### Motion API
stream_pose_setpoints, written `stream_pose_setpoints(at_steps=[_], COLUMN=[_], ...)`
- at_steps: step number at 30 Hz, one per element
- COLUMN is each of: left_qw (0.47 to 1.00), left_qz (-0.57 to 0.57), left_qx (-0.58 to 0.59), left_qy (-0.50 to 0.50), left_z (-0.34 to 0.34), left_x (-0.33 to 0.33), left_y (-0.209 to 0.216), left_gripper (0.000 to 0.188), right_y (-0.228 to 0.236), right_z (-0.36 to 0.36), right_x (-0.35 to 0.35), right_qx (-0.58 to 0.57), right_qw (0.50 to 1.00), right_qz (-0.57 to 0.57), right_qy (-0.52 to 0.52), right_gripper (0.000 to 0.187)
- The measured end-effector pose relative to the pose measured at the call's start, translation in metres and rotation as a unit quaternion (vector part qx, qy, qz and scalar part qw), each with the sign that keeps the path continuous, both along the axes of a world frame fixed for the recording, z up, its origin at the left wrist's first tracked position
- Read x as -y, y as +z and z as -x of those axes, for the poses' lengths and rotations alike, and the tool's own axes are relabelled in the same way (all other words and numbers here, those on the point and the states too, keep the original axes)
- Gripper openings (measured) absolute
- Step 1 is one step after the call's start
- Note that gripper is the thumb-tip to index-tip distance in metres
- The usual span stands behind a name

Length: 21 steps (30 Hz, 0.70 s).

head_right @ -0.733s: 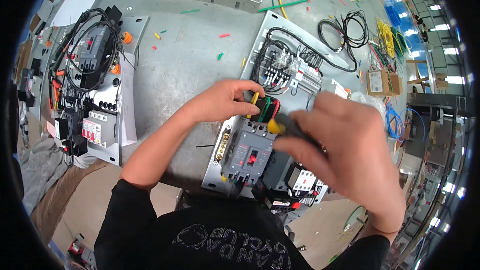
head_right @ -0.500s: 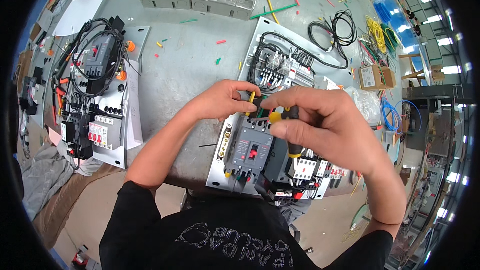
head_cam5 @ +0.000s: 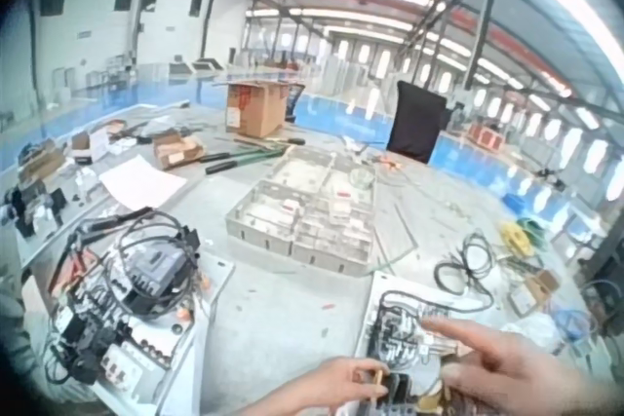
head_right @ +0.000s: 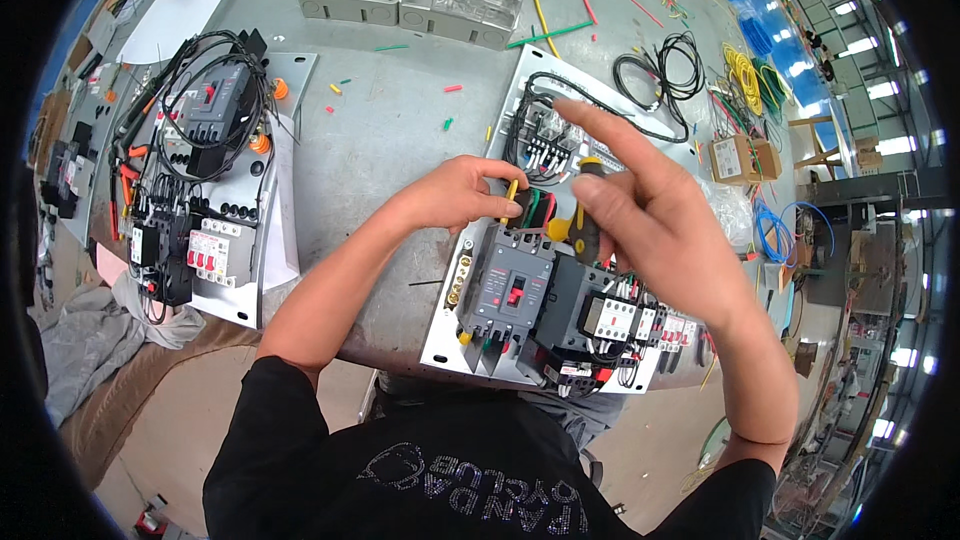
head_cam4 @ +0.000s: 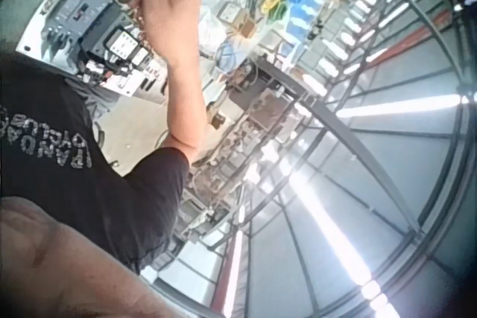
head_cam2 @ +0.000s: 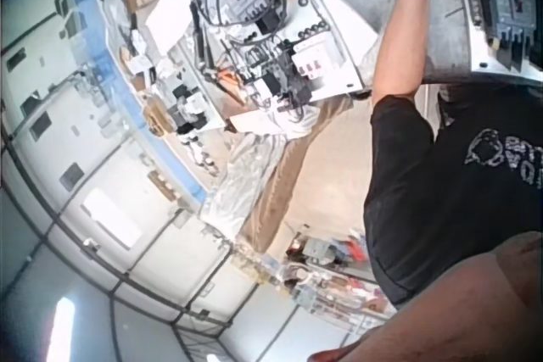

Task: The person connects colored wires to terminals on an electrical control panel using a screwdriver. They strip wire ends, insert them into terminal blocks, and tighten screws to secure connections.

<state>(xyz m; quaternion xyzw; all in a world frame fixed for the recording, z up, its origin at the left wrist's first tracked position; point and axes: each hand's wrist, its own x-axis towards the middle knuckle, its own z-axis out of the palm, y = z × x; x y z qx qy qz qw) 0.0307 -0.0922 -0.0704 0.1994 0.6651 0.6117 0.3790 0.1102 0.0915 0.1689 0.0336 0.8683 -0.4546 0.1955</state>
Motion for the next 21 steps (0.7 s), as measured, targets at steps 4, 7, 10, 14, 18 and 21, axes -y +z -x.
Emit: stream_pose_setpoints(at_steps=[4, 7, 10, 14, 18, 21], left_qw=[1.0, 0.999, 1.0, 1.0, 1.0, 1.0], left_qz=[-0.019, -0.02, -0.016, -0.021, -0.011, -0.01], left_qx=[-0.015, -0.026, -0.023, -0.013, -0.007, -0.015], left_qy=[-0.002, 0.002, 0.002, 0.0, 0.0, 0.002], left_z=[0.0, 0.0, -0.001, 0.001, 0.001, 0.0], left_x=[-0.003, -0.002, -0.001, -0.002, -0.001, 0.0], left_y=[-0.003, -0.008, -0.011, -0.009, -0.004, -0.003], left_gripper=[0.038, 0.039, 0.039, 0.039, 0.039, 0.039], right_y=[-0.012, -0.004, 0.003, -0.004, -0.014, 0.005], right_z=[0.003, 0.006, 0.005, -0.007, 0.0, 0.014], right_x=[-0.038, -0.034, -0.02, -0.001, -0.006, -0.025], right_qx=[0.072, -0.158, -0.336, -0.301, -0.137, 0.114], right_qw=[0.985, 0.957, 0.853, 0.865, 0.969, 0.985], right_qz=[0.115, -0.082, -0.263, -0.321, -0.158, 0.035], right_qy=[0.108, 0.228, 0.299, 0.242, 0.132, 0.126], right_gripper=[0.066, 0.061, 0.053, 0.034, 0.022, 0.023])
